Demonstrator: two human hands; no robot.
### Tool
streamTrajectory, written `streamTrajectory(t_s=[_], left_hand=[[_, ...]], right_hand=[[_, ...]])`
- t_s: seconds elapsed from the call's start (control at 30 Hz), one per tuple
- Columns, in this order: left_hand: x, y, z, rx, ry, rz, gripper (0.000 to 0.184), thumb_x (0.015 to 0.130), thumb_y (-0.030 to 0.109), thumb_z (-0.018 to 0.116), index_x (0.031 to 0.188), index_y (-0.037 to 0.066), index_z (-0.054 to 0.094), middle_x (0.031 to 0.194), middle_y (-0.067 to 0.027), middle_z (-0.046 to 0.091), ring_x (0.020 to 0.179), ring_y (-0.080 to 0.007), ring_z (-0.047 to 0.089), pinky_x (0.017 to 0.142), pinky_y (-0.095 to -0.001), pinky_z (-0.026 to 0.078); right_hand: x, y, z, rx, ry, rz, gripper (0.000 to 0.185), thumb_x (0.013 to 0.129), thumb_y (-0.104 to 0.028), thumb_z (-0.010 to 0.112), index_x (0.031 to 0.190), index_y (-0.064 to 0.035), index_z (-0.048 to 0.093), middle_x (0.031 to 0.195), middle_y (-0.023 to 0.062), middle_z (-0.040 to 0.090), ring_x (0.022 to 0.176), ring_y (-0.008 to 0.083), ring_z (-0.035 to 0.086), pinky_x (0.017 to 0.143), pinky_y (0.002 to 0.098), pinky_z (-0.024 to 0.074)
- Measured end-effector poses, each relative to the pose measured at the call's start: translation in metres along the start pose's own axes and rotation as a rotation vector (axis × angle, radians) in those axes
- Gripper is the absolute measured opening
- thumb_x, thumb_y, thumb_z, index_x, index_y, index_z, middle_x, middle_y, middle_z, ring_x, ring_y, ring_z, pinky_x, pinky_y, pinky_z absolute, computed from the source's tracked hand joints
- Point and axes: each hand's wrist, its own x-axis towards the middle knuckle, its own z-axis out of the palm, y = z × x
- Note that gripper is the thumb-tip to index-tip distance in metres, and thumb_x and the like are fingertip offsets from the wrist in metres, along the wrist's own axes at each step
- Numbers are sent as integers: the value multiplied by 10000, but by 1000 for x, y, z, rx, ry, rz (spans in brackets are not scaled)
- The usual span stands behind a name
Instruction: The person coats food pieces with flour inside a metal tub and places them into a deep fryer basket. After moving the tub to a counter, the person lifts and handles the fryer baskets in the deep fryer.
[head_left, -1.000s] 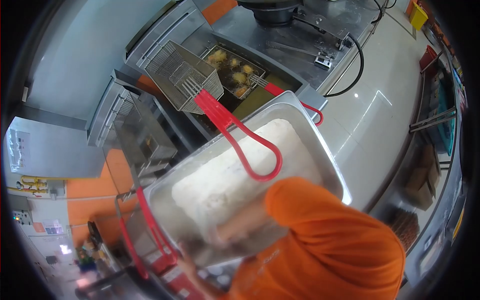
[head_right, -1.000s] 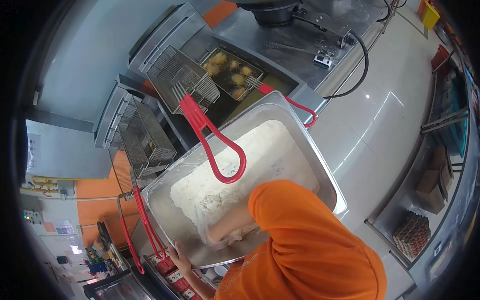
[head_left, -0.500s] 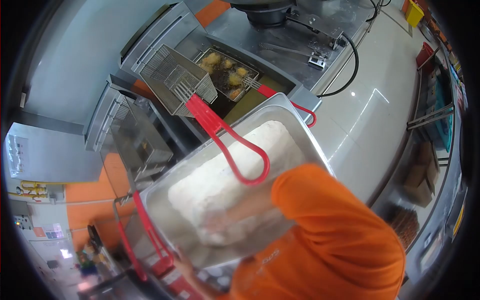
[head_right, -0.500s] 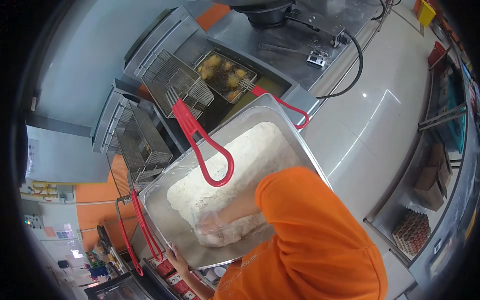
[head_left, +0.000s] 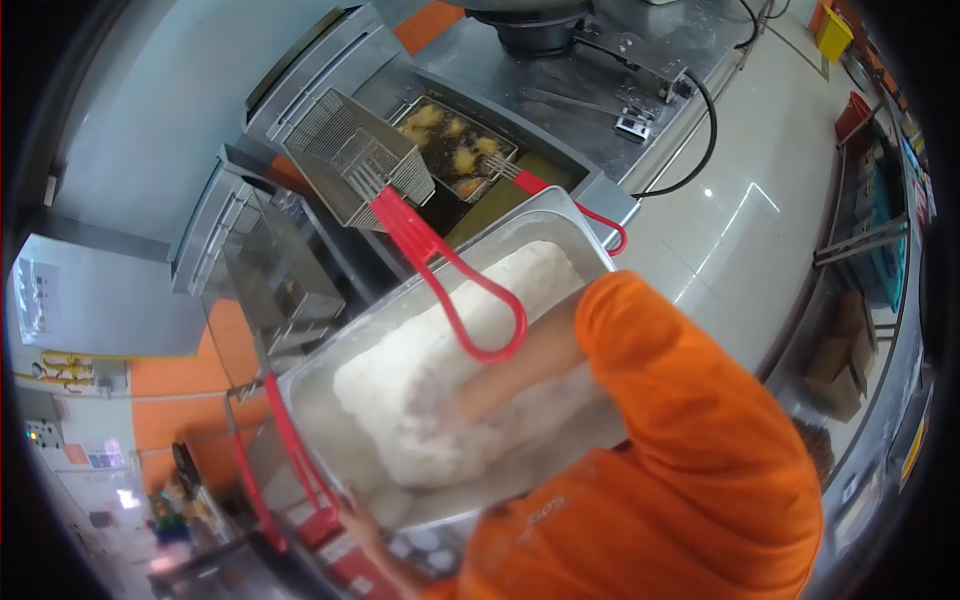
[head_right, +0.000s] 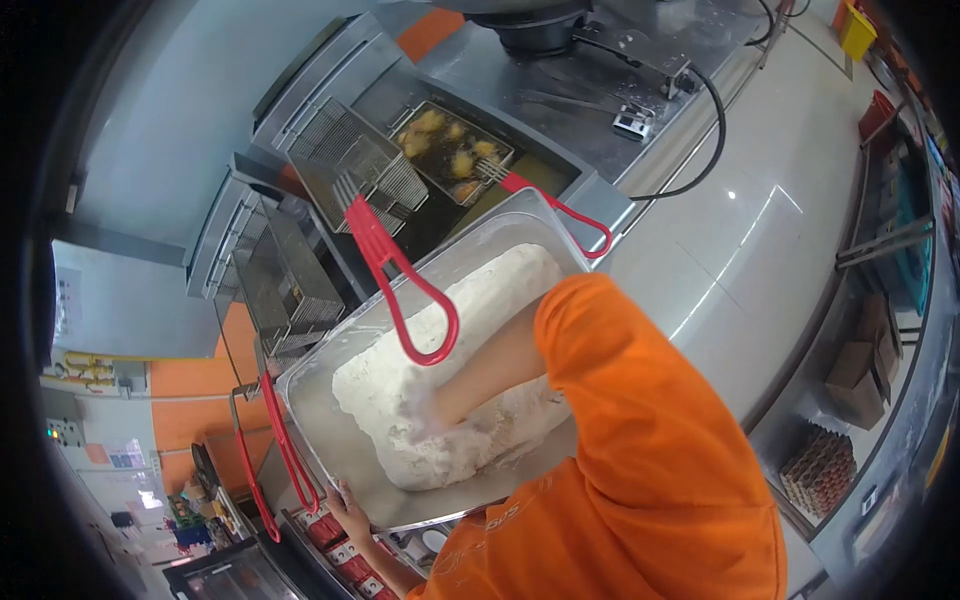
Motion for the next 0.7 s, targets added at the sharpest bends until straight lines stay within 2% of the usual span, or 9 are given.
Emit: streamTrajectory(t_s=[0.17,0.27,0.3,0.33,0.37,0.4,0.43,0.57,0.7], left_hand=[[5,3,0,71,18,101,333,951,188,510,1170,-60,544,1035,-176,584,969,-234,538,880,-328,407],[2,-2,-2,-13,-35,31,315,937,200,532,1123,-51,575,889,-153,624,811,-182,558,746,-340,444],[0,-4,-3,0,-58,-29,309,934,189,536,1129,-48,574,910,-156,632,820,-170,557,743,-339,444],[0,14,-5,-49,-17,25,317,924,173,552,1148,-51,563,982,-172,630,885,-172,563,794,-329,438],[2,2,-6,-157,-66,89,321,912,134,553,1167,-60,544,1050,-184,623,984,-201,574,860,-316,424],[5,-3,-6,-89,-60,119,312,851,78,521,1130,-62,538,884,-233,622,844,-295,617,739,-389,454],[5,-2,-3,-76,20,156,262,857,88,540,1072,-62,540,828,-238,596,776,-306,610,696,-389,448],[5,20,-5,-178,28,114,204,886,151,573,937,-39,520,732,-254,523,634,-350,552,592,-386,421],[2,29,-8,-197,58,16,230,896,196,581,943,-18,511,714,-261,502,589,-376,489,556,-386,401]], right_hand=[[-20,-11,13,242,-46,2,481,858,-354,496,1282,-127,497,1394,187,387,1299,381,327,1073,532,244],[-1,-23,31,1055,27,51,144,839,-170,519,921,-65,573,916,125,604,878,275,595,737,405,487],[16,-39,1,198,-81,-18,134,841,-217,500,823,-127,599,823,126,597,775,308,565,691,451,467],[38,-40,3,63,-252,25,83,719,-127,561,774,-101,618,716,139,608,719,306,609,639,422,491],[53,-24,66,204,242,-5,81,683,-144,579,731,-89,615,725,140,613,658,317,602,592,447,480],[59,-55,-6,-178,-312,17,66,747,-149,558,707,-103,583,672,113,586,686,299,571,630,447,455],[62,-72,-38,-175,-353,-35,66,747,-149,558,707,-103,583,672,113,586,686,299,571,630,447,455],[59,-79,-111,215,-583,174,715,809,-282,607,1396,-8,304,1220,217,508,1107,328,515,952,385,414],[68,0,-122,-167,-139,110,766,773,-360,683,1354,15,355,1253,201,488,1168,280,466,1005,376,368]])
